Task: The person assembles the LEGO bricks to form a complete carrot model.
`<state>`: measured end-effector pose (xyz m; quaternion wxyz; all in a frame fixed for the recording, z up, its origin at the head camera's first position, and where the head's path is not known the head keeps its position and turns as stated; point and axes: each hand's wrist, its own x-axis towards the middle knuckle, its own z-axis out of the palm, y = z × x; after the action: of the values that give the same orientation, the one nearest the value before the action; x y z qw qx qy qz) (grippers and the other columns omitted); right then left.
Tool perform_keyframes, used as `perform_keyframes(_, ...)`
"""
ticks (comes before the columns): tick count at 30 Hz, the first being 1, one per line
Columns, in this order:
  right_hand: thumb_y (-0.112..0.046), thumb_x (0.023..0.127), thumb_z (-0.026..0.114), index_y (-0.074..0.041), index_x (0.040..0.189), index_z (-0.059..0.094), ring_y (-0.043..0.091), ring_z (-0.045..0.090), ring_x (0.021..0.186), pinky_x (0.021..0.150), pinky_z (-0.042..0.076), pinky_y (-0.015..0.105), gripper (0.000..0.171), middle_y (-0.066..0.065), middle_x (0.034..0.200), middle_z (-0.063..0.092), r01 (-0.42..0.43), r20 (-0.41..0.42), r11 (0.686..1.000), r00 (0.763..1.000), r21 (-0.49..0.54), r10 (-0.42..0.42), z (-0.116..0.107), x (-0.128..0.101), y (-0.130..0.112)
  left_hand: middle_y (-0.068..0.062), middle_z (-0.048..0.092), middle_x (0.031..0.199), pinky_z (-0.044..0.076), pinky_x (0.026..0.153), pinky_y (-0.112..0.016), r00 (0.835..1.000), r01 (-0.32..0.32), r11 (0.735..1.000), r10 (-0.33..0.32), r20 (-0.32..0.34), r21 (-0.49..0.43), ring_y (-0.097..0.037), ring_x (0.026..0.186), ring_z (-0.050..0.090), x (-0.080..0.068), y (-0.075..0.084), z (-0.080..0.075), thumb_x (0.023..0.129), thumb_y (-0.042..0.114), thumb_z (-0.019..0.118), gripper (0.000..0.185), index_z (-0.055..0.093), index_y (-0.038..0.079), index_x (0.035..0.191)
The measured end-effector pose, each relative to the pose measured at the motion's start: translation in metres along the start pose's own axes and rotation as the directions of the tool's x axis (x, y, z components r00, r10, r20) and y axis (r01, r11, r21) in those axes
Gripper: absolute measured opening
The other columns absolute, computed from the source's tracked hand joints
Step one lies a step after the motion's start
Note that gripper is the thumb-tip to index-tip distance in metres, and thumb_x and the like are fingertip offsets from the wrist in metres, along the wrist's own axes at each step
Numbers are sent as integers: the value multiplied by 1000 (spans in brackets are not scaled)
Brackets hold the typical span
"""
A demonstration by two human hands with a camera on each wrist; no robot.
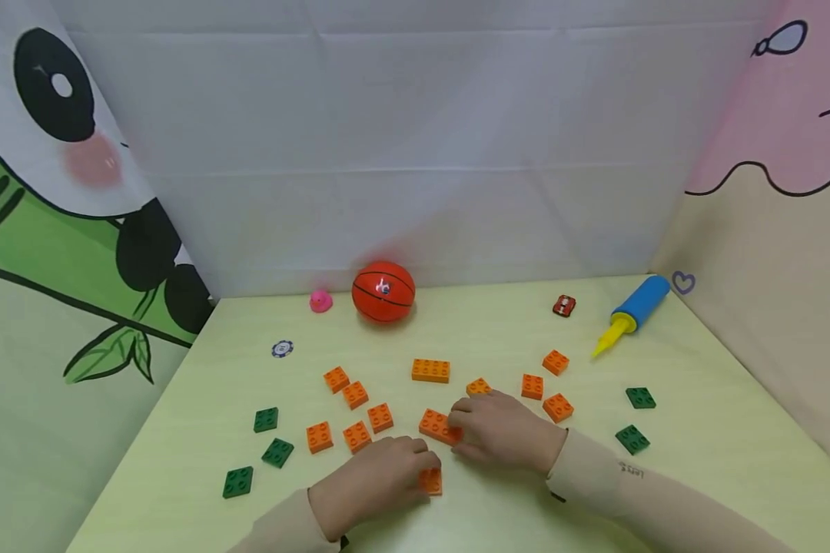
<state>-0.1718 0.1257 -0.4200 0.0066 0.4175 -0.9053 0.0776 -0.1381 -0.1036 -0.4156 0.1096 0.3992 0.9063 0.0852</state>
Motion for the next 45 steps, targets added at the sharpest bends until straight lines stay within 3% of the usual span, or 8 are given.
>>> perform_keyframes(6,-26,92,70,-19,92,63,7,49,69,66,46,24,11,-12,79,54,-74,8,994,997,76,73,1,2,1,15,63,90,51,75,-20,1000,-3,1000,4,11,-15,-2,77,54,8,3,3,87,30,78,22,73,23,108)
perform_keyframes(11,-20,90,70,-18,94,61,7,47,64,59,43,22,10,-11,77,52,-154,19,985,988,79,153,-3,-5,4,15,62,90,50,76,-18,1000,-11,999,12,25,-31,-2,77,53,16,7,1,87,29,77,24,72,22,110)
perform_keyframes(17,-27,93,72,-14,117,66,11,61,86,77,56,31,28,-2,103,69,-203,38,974,979,106,200,-14,-13,4,14,60,89,49,75,-18,998,-63,997,64,-26,43,-3,78,54,25,12,4,89,28,76,20,71,22,108)
perform_keyframes(22,-29,93,71,-11,128,65,21,64,107,92,54,40,39,4,120,68,-261,75,955,965,138,253,-17,-17,0,12,65,99,50,76,-20,991,-89,988,101,-93,124,-4,84,58,23,13,5,92,32,73,21,70,21,111)
perform_keyframes(25,-30,94,70,-12,130,65,22,63,111,93,54,41,41,4,124,67,-264,82,953,964,151,254,-16,-20,-3,10,66,102,51,78,-21,987,-63,994,76,-141,95,-5,86,59,17,11,1,92,32,73,25,70,20,114)
perform_keyframes(30,-28,93,71,-11,130,65,17,64,105,87,56,34,41,2,119,68,-211,71,959,977,189,201,-15,-23,-11,4,64,119,53,92,-28,975,16,999,-8,-220,34,-12,105,59,11,5,-5,92,33,73,43,62,18,131)
perform_keyframes(35,-25,91,72,-10,128,66,10,62,98,85,55,27,40,-2,113,67,-140,59,968,990,210,131,-13,-28,-22,3,64,125,52,96,-33,989,63,997,-56,-134,48,-15,112,60,13,2,-1,91,37,72,54,57,18,139)
perform_keyframes(45,-29,94,68,-13,125,67,7,60,99,85,53,26,35,-6,112,63,-93,33,977,996,194,89,1,-25,-28,5,69,108,54,88,-30,993,103,995,-103,-57,-10,-11,96,63,11,3,-1,89,36,75,39,70,16,122)
